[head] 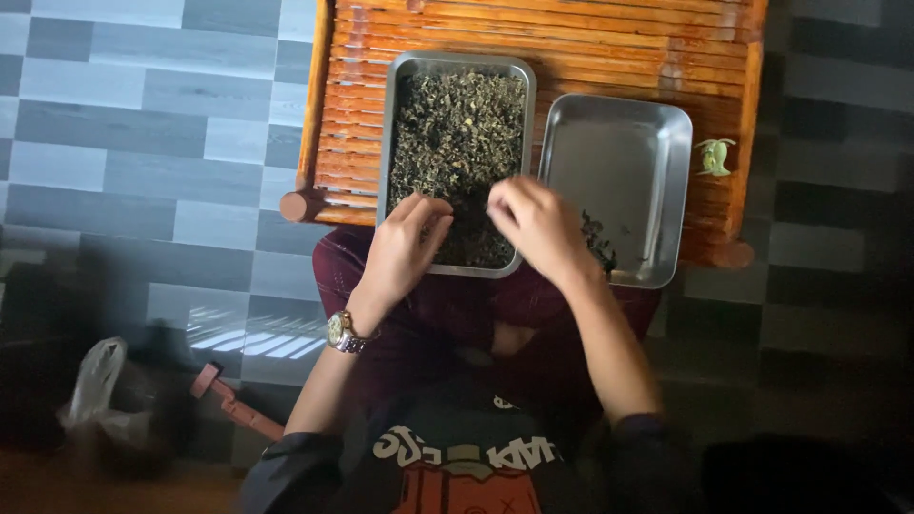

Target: Manually sorting dried tea leaves by picking out stems and dark impurities from a metal tray and placing them into another tray.

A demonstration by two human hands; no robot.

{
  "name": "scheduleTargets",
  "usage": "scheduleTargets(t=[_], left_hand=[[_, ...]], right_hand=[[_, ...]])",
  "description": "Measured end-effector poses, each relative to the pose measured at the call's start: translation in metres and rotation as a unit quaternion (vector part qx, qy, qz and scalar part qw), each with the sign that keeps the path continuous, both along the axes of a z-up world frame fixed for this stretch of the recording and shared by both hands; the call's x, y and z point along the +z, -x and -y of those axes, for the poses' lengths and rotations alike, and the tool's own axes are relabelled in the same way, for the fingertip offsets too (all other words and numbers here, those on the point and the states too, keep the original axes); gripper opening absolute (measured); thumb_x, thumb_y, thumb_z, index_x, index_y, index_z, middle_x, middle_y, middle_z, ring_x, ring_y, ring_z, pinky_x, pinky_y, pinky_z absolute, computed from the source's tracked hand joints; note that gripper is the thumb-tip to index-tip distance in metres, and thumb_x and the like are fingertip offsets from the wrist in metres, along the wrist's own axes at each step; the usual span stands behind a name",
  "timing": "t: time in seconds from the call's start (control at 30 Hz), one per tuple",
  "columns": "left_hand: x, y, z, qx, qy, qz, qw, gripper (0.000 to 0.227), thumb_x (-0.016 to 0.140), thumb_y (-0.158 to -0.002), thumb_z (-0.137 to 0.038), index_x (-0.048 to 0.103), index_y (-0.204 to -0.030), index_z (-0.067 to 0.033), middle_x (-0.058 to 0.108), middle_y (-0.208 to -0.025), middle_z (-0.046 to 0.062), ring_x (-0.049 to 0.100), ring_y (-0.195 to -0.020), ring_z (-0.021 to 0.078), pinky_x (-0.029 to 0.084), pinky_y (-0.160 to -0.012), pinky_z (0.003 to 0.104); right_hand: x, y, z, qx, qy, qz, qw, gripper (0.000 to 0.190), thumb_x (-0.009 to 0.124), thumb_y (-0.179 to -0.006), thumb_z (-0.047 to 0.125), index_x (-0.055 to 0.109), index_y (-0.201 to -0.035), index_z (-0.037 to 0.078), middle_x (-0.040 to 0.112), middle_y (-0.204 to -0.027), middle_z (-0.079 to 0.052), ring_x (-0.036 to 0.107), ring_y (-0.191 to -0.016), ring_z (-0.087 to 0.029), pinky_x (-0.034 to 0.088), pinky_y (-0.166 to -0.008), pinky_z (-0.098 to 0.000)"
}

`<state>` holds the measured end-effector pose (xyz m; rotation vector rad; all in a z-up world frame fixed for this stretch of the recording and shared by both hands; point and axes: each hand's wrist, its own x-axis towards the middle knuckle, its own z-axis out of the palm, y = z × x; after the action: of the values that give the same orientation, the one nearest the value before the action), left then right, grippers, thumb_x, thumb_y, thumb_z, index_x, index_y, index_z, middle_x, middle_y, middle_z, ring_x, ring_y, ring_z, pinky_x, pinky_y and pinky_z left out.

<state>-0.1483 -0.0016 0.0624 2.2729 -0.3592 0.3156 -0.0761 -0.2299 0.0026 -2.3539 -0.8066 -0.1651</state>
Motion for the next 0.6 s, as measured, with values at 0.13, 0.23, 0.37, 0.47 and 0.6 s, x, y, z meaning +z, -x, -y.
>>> scheduleTargets(t=[0.13, 0.23, 0.37, 0.47, 0.6], left_hand=[[0.0, 0.006, 0.002, 0.008, -0.004, 0.006, 1.0, 0.01, 0.071, -0.096, -0.007, 0.067, -0.105, -0.0078, 0.066, -0.091, 0.008, 0.071, -0.087, 0.0305, 0.059, -0.074, 0.039], [0.005, 0.011, 0.004, 0.004, 0.015, -0.018, 1.0, 0.011, 0.068, -0.095, -0.005, 0.066, -0.106, -0.0044, 0.065, -0.094, 0.009, 0.068, -0.081, 0.0284, 0.056, -0.072, 0.037], [0.009, 0.015, 0.003, -0.009, 0.042, -0.043, 0.998, 0.013, 0.067, -0.093, -0.003, 0.065, -0.106, -0.0013, 0.065, -0.096, 0.009, 0.063, -0.074, 0.0244, 0.052, -0.069, 0.034], [0.007, 0.016, 0.0, -0.006, 0.035, -0.055, 0.998, 0.013, 0.067, -0.094, -0.006, 0.065, -0.107, -0.0032, 0.065, -0.097, 0.008, 0.064, -0.077, 0.0254, 0.053, -0.071, 0.035], [0.005, 0.017, 0.0, 0.0, 0.034, -0.057, 0.998, 0.012, 0.067, -0.093, -0.006, 0.066, -0.106, -0.0033, 0.065, -0.097, 0.007, 0.064, -0.076, 0.0239, 0.053, -0.07, 0.034]], right_hand=[[-0.001, -0.063, -0.011, 0.039, -0.007, 0.002, 0.999, 0.017, 0.07, -0.095, -0.004, 0.066, -0.109, 0.005, 0.069, -0.095, -0.014, 0.072, -0.089, -0.033, 0.061, -0.073, -0.0439], [0.01, -0.096, -0.03, 0.05, 0.042, 0.033, 0.997, 0.022, 0.071, -0.093, -0.004, 0.064, -0.112, 0.004, 0.067, -0.104, -0.014, 0.069, -0.091, -0.029, 0.062, -0.078, -0.0391], [0.031, -0.113, -0.051, 0.052, 0.159, 0.079, 0.983, 0.037, 0.075, -0.085, -0.001, 0.067, -0.12, 0.006, 0.067, -0.115, -0.011, 0.067, -0.099, -0.028, 0.064, -0.084, -0.0397], [0.021, -0.125, -0.059, 0.08, 0.232, 0.025, 0.969, 0.04, 0.074, -0.081, -0.005, 0.069, -0.12, 0.005, 0.067, -0.126, -0.01, 0.062, -0.102, -0.027, 0.061, -0.086, -0.0393], [0.012, -0.128, -0.065, 0.081, 0.212, 0.055, 0.972, 0.036, 0.071, -0.08, -0.011, 0.074, -0.112, 0.005, 0.071, -0.116, -0.009, 0.062, -0.094, -0.024, 0.061, -0.087, -0.0384]])
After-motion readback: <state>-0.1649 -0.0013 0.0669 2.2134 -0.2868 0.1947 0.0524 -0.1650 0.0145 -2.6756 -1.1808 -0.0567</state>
